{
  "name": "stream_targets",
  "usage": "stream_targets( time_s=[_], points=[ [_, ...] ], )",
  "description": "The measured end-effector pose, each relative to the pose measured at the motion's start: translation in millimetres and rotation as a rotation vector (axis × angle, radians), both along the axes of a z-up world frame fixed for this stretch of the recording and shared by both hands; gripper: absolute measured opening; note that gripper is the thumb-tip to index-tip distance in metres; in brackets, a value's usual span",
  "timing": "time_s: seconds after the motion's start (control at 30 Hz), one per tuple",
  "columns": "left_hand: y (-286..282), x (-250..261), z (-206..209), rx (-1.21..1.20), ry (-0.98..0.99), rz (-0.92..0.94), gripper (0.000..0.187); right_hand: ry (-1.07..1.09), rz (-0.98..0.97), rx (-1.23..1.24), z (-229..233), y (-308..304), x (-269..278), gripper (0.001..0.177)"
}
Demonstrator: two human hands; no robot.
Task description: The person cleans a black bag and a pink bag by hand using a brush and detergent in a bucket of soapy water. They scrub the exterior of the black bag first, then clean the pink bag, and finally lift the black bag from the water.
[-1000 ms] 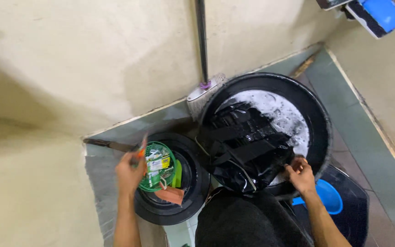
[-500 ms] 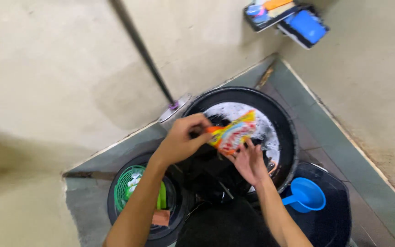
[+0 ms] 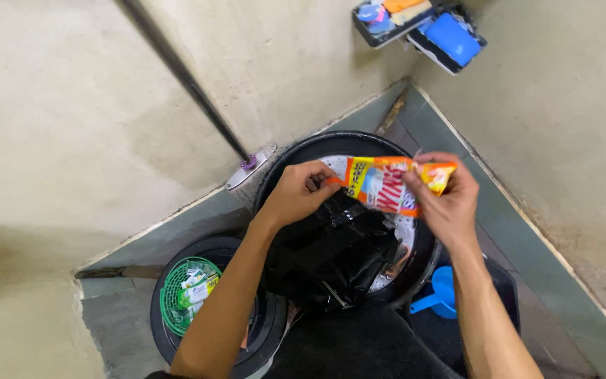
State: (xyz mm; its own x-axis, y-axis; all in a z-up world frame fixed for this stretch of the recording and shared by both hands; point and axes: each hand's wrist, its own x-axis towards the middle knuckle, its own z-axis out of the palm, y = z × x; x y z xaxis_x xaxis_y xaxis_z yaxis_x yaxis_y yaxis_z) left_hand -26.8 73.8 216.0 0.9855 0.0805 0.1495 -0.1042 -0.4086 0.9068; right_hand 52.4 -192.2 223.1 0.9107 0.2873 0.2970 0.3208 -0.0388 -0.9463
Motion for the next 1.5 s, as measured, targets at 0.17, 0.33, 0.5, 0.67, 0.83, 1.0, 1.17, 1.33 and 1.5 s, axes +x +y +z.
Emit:
stream_targets(
  time_s=[0.17, 0.33, 0.5, 0.67, 0.83, 1.0, 1.17, 1.33, 1.5],
  points=[
    [6.4, -17.1, 1.4, 0.029, -0.065, 0.107, 0.02, -0.216, 0.107, -0.232, 61.6, 31.1, 1.1, 0.028],
    [2.4, -20.6, 11.3, 0.025, -0.154, 0.116, 0.017, -0.322, 0.094, -0.373, 92.1, 33.4, 2.6, 0.027],
    [-8.5, -20.8, 31.6, -0.032, -0.197, -0.007, 0.016, -0.301, 0.064, -0.301, 102.7, 12.7, 5.9, 0.025],
    [-32.5, -10.7, 36.3, -0.07, -0.155, -0.124, 0.014, -0.27, -0.059, -0.31, 82.3, -36.7, 0.5, 0.019],
    [-59.3, -7.7, 30.1, -0.094, -0.201, -0.248, 0.015, -0.141, -0.209, -0.182, 36.1, -87.5, -17.6, 0.015],
    [-54.9, -18.5, 26.9, -0.066, -0.117, -0.283, 0.013, 0.053, -0.374, -0.114, -31.7, -84.7, -30.1, 0.018],
    [-43.6, -51.3, 22.6, -0.108, -0.228, -0.176, 0.014, 0.722, -0.126, 0.331, -87.6, -13.0, -67.0, 0.039],
    [7.1, -117.8, 13.5, -0.314, 0.153, 0.051, 0.026, 1.02, 0.085, 0.351, -122.8, 26.4, -105.4, 0.062],
    [92.6, -238.8, -16.1, -0.466, 0.036, 0.387, 0.015, 1.006, 0.096, 0.209, -166.3, -0.2, -126.4, 0.054]
  ],
)
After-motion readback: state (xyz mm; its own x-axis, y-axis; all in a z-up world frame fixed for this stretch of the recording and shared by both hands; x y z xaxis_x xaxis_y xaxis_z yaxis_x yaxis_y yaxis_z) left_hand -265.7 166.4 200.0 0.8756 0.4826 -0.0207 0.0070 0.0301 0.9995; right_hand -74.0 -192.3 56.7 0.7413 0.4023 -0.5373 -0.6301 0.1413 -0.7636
